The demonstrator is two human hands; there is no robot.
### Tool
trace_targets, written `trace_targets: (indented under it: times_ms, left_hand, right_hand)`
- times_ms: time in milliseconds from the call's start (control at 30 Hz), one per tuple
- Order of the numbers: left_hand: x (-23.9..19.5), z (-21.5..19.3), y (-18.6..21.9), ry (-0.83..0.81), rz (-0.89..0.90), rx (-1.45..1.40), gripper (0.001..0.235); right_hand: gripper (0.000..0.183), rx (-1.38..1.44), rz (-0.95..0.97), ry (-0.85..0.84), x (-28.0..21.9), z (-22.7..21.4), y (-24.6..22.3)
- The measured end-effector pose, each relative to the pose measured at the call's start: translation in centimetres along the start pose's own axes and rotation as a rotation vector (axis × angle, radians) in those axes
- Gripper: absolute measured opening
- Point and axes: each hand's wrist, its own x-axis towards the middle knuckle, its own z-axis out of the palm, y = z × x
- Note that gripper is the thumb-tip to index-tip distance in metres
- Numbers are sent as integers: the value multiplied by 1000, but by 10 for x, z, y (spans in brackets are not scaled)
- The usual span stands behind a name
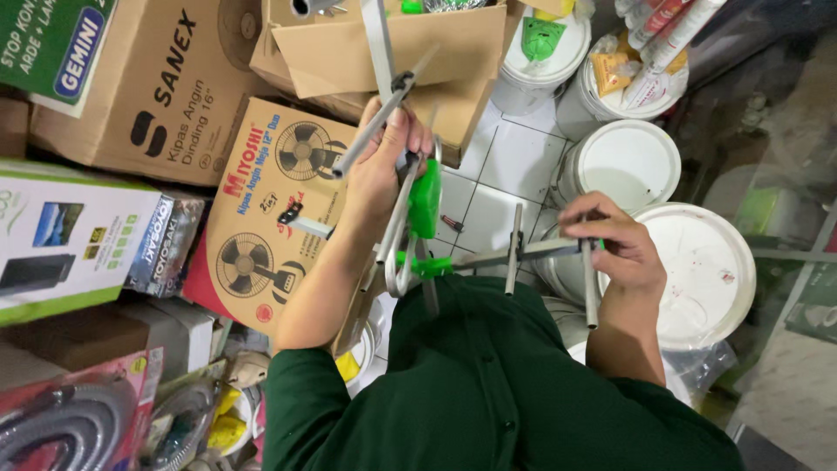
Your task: The person assembles an outdoor television antenna by connecting metal elements to a central mast using plastic brackets and small screws.
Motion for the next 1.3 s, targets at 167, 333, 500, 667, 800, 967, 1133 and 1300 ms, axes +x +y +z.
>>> trace_targets:
  times_ms: [167,333,500,667,800,967,1133,1300]
  left_hand:
    - [-11,34,23,8,233,221,18]
    - [-1,42,33,33,589,367,17]
    - [44,15,16,141,817,421,19]
    - [70,-9,-5,152,891,352,17]
    - [90,-29,-9,152,910,404,22]
    - [114,-47,-15,144,908,380,30]
    - [104,-43,-13,114,882,299,25]
    - [89,-31,-14,132,901,368,25]
  right_hand:
    - [34,-14,18,202,14,-1,-2]
    - [52,175,170,502,63,-6,23]
    - [85,590,-110,229,117,-2,41]
    - [91,265,-83,189,122,-2,51]
    - [102,285,31,405,131,-14,80]
    - [124,311,-149,299,142,-22,92]
    - [130,342,-68,238,158,-19,77]
    - [136,465,74,331,149,-15,53]
